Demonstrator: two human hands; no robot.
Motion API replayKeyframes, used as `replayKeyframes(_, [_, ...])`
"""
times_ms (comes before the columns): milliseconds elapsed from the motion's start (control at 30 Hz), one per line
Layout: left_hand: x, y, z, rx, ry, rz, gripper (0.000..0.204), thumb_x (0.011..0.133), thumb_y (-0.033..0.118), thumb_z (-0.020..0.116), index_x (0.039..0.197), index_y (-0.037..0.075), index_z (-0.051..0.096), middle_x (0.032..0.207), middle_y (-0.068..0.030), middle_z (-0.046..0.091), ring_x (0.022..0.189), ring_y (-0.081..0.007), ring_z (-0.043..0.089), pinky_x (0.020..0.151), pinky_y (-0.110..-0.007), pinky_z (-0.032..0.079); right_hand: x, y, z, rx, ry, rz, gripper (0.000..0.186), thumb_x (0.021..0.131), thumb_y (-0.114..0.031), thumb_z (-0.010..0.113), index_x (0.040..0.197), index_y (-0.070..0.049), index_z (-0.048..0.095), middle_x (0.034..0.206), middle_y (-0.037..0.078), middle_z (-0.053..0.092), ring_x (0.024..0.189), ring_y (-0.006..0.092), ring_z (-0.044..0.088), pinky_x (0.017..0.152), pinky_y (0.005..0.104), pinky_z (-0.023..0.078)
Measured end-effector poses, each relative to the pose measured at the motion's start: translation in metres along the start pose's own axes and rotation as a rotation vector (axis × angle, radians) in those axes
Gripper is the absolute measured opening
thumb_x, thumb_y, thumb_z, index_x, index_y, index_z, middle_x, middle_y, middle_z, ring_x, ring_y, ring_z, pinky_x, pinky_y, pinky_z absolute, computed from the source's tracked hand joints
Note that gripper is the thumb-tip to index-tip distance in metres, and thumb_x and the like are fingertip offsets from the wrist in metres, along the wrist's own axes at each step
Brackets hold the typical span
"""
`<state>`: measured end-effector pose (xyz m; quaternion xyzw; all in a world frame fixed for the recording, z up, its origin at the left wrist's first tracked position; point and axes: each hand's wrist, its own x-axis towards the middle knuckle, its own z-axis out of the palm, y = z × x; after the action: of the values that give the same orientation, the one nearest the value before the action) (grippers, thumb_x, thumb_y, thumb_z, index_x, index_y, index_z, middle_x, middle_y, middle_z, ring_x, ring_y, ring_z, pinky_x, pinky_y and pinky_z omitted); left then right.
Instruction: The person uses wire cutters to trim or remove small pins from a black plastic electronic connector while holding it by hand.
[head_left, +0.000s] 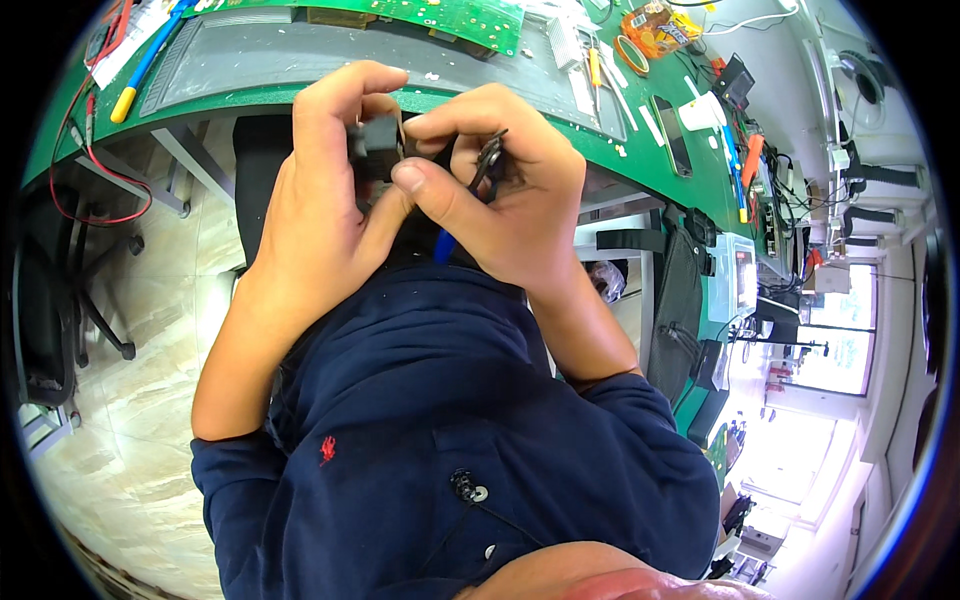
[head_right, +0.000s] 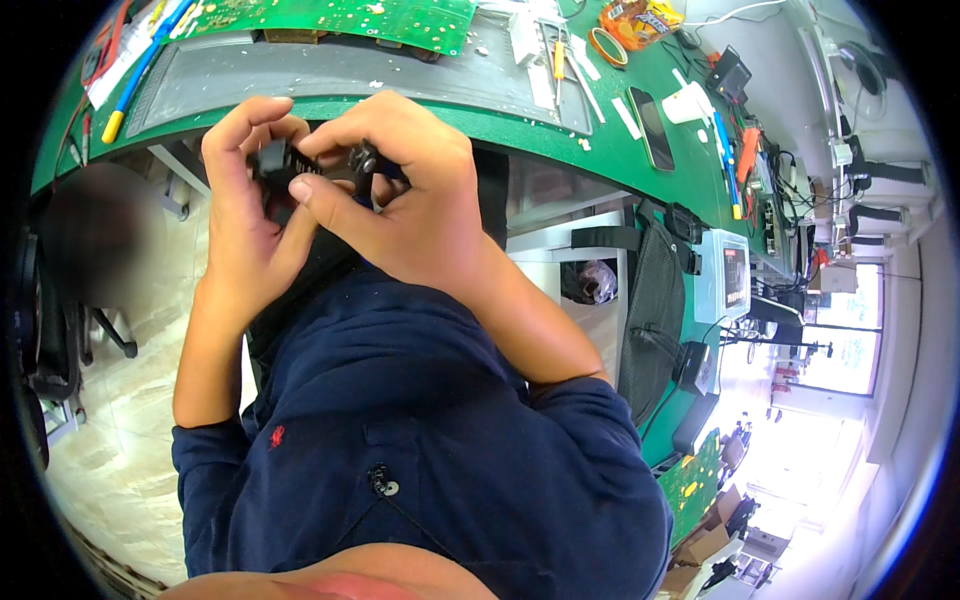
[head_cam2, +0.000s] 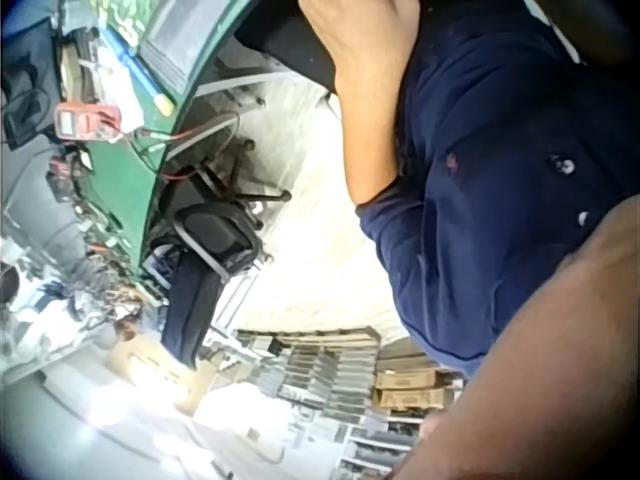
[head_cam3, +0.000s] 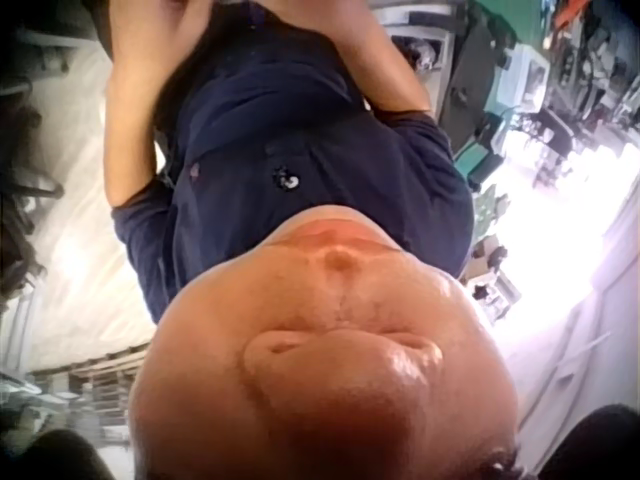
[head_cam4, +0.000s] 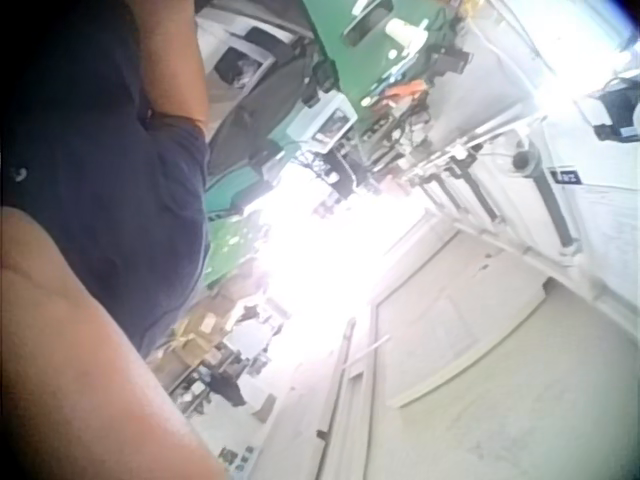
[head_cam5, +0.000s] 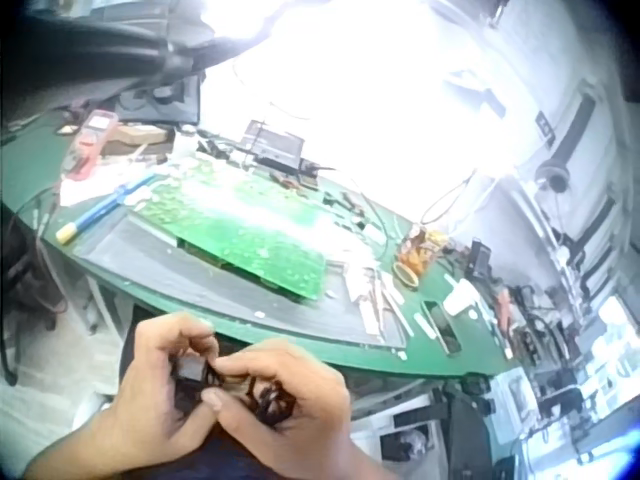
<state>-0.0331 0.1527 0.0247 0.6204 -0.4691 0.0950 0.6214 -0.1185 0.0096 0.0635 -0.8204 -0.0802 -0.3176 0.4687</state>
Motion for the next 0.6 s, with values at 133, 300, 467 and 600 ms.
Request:
replayKeyframes(133, [-0.003, 0.005, 0.004, -0.116, -0.015, -0.140, 0.067, 0.081, 0.002, 0.077, 0.136, 0.009, 0.040, 0.099, -0.0108, 0.060, 0.071, -0.0165, 0.059, 0.059, -0.027, 0.047, -0.005, 0.004, -0.005, 0.035, 0.046, 0.079, 0.035, 0.071, -0.006, 0.086, 0.102, -0.004, 0.071, 0.093, 0.006, 0.069, 0.082, 0.0169, 0.066, 0.069, 0.0262, 0.050])
replayKeyframes(300, [0.000, 0.007, 0.002, -0.117, -0.098, -0.265, 0.060, 0.077, 0.002, 0.083, 0.126, 0.007, 0.049, 0.091, -0.0029, 0.061, 0.062, -0.0043, 0.051, 0.053, -0.019, 0.040, -0.011, 0.009, -0.015, 0.051, -0.015, 0.066, 0.038, 0.072, -0.007, 0.085, 0.107, -0.004, 0.071, 0.095, 0.007, 0.069, 0.087, 0.0169, 0.066, 0.073, 0.0269, 0.051])
replayKeyframes(467, [0.000, 0.011, 0.014, -0.273, -0.155, -0.384, 0.057, 0.074, 0.002, 0.087, 0.120, 0.004, 0.053, 0.091, -0.0001, 0.063, 0.068, 0.0004, 0.053, 0.054, -0.016, 0.039, -0.024, 0.016, -0.028, 0.148, -0.045, 0.223, 0.025, 0.080, -0.007, 0.078, 0.103, -0.003, 0.070, 0.089, 0.003, 0.066, 0.079, 0.0083, 0.060, 0.068, 0.0230, 0.047])
replayKeyframes(600, [-0.009, 0.008, 0.022, -0.217, -0.178, -0.336, 0.065, 0.077, -0.004, 0.081, 0.130, 0.005, 0.045, 0.111, -0.0056, 0.060, 0.079, -0.0067, 0.055, 0.066, -0.020, 0.045, -0.031, 0.030, -0.044, 0.372, 0.197, 0.377, 0.019, 0.087, -0.006, 0.073, 0.105, -0.001, 0.068, 0.085, -0.002, 0.063, 0.074, 0.0028, 0.054, 0.065, 0.0195, 0.042])
